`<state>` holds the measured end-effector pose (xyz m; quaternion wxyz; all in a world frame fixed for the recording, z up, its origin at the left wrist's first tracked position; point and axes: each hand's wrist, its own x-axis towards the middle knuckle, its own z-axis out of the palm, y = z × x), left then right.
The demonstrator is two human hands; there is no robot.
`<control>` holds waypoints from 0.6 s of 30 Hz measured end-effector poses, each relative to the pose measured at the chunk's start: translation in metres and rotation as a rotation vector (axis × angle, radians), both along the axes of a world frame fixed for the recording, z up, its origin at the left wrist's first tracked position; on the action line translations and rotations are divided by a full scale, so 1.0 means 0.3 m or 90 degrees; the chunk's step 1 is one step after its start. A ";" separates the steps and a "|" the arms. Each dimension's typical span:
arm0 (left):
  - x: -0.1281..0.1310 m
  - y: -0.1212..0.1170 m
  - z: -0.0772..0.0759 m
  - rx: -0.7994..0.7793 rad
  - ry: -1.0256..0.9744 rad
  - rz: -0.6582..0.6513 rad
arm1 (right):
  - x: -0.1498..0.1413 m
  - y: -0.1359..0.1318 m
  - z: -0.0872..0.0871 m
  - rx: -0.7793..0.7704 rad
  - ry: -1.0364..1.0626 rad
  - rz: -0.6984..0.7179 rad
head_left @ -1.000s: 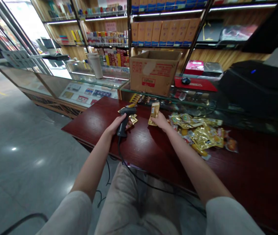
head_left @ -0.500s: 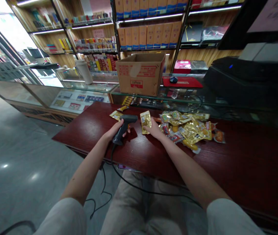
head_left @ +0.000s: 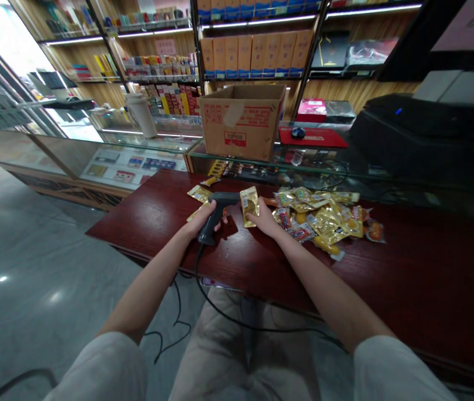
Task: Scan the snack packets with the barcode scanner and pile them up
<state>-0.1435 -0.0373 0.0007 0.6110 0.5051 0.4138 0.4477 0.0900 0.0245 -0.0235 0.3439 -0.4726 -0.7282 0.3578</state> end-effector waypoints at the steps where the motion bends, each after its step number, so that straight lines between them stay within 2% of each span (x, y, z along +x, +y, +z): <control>1: 0.000 0.001 0.005 -0.010 -0.009 0.015 | 0.006 -0.007 0.020 0.020 -0.013 -0.012; 4: -0.006 0.007 0.021 -0.041 -0.036 0.078 | 0.048 -0.015 0.094 0.107 -0.076 -0.077; 8: -0.023 0.020 0.033 -0.065 -0.076 0.174 | 0.165 0.000 0.185 0.192 -0.289 -0.235; 11: -0.026 0.024 0.038 -0.073 -0.085 0.208 | 0.256 0.015 0.212 0.244 -0.386 -0.334; 14: -0.020 0.022 0.044 -0.070 -0.077 0.199 | 0.296 0.019 0.213 0.264 -0.401 -0.416; 16: -0.014 0.019 0.048 -0.066 -0.082 0.197 | 0.288 0.016 0.207 0.280 -0.396 -0.405; 18: -0.010 0.017 0.050 -0.070 -0.093 0.200 | 0.267 0.011 0.195 0.294 -0.415 -0.324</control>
